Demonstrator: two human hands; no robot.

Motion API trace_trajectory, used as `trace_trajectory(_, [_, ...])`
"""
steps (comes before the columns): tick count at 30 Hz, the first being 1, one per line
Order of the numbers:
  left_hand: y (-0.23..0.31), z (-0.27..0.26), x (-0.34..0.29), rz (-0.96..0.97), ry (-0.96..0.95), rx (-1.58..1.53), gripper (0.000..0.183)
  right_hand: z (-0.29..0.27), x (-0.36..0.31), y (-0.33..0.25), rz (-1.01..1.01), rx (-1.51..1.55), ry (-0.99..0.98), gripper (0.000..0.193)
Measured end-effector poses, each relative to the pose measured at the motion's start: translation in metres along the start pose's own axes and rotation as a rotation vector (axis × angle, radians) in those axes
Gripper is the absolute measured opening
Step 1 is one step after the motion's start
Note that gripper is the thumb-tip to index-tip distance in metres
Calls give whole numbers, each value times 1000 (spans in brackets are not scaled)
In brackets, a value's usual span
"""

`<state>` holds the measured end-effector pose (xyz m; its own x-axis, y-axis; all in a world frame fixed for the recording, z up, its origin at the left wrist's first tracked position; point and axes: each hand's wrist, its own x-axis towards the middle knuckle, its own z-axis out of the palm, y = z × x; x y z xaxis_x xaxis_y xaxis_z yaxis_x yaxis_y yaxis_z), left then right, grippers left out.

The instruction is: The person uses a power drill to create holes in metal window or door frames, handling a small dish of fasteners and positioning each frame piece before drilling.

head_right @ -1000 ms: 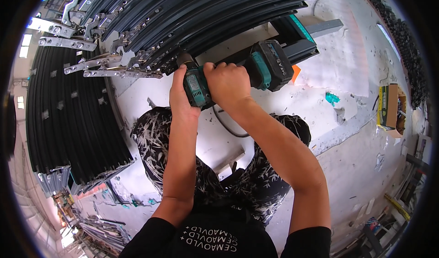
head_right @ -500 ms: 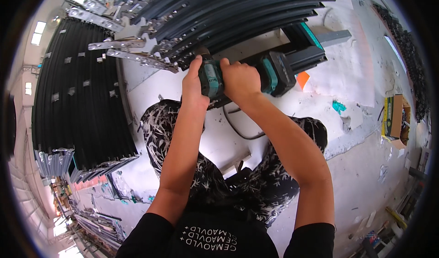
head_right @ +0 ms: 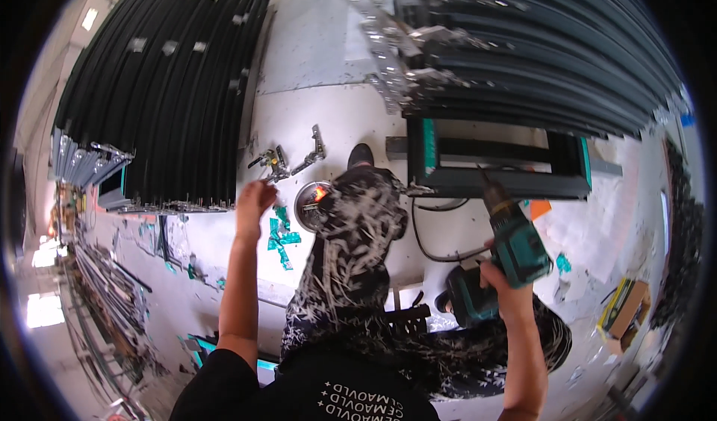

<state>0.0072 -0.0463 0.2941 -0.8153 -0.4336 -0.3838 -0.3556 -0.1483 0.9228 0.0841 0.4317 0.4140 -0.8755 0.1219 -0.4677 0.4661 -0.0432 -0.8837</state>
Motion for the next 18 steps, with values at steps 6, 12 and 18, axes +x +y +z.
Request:
trace_trajectory(6, [-206,-8,79,70,-131,922,28,7,15,48,-67,-251,96,25])
trace_trajectory(12, [-277,24,71,-22,-261,1166,31,21,20,50,21,-282,161,22])
trace_trajectory(18, [-289,46,70,-3,-222,1176,34,26,17,50,122,-125,240,29])
